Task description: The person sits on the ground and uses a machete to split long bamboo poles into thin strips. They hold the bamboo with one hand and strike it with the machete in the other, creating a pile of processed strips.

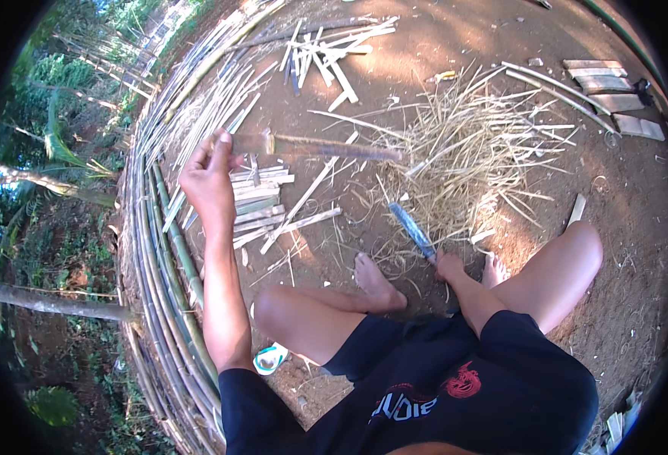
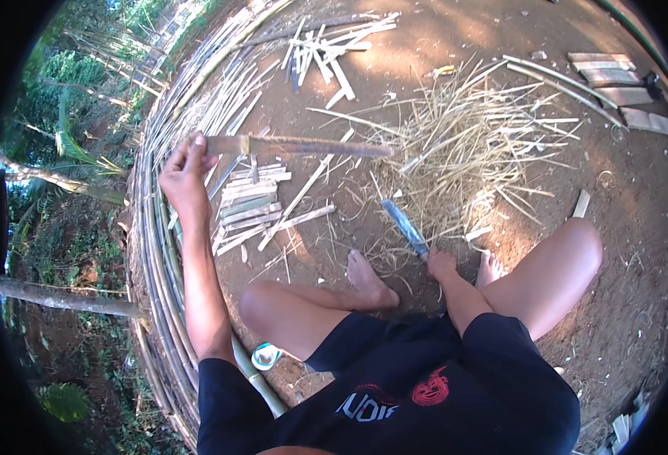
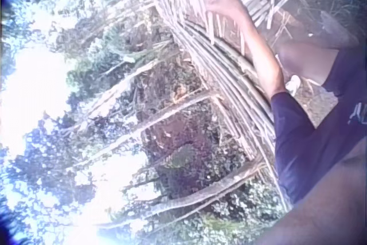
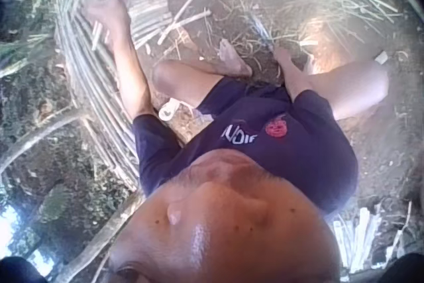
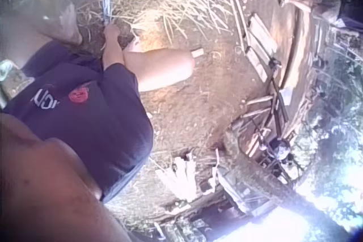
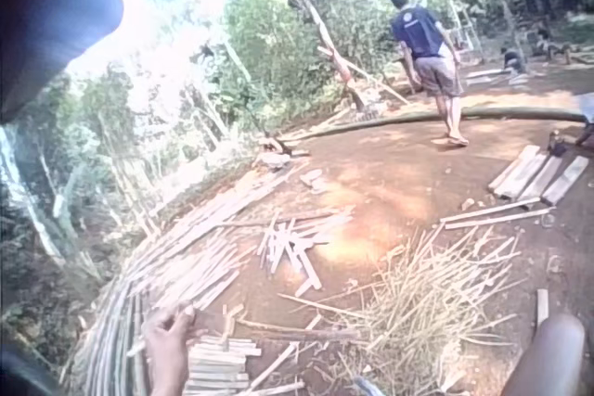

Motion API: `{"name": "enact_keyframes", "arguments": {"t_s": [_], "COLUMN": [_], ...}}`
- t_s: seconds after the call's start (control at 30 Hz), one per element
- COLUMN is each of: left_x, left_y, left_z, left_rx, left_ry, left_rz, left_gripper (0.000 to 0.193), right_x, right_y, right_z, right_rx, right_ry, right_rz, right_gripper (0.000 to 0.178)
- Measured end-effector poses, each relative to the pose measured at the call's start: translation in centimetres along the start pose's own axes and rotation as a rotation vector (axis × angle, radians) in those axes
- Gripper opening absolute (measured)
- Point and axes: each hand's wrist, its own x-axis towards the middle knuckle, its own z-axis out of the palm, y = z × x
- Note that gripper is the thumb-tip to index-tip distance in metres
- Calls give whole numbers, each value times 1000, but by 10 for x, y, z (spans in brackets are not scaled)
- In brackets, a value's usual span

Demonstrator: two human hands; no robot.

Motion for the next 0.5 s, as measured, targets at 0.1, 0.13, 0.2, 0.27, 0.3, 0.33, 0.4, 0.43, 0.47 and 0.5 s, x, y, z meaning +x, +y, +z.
{"name": "enact_keyframes", "arguments": {"t_s": [0.1,0.13,0.2,0.27,0.3,0.33,0.4,0.43,0.47,0.5], "left_x": [-1,1,1,0,1,0,3,2,1,0], "left_y": [-27,-41,-54,-55,-49,-41,-27,-25,-25,-34], "left_z": [1,2,1,-9,-12,-15,-18,-19,-23,-24], "left_rx": [43,-7,-39,-48,-37,-23,-45,-48,-43,-25], "left_ry": [-35,-57,-30,-31,4,37,48,40,37,-9], "left_rz": [-26,-32,-42,-45,-26,-6,41,52,65,48], "left_gripper": [31,34,38,37,35,33,31,32,33,33], "right_x": [0,-7,-21,-50,-66,-82,-111,-133,-159,-179], "right_y": [-5,-9,-25,-52,-61,-65,-69,-72,-76,-79], "right_z": [-5,0,-17,-56,-76,-84,-97,-104,-112,-118], "right_rx": [145,188,273,740,977,1100,1350,1317,1280,1242], "right_ry": [37,88,200,-45,-160,-161,-149,-67,6,81], "right_rz": [-32,-45,-70,-29,-7,-31,-86,-119,-159,-198], "right_gripper": [44,42,40,33,31,27,22,21,20,20]}}
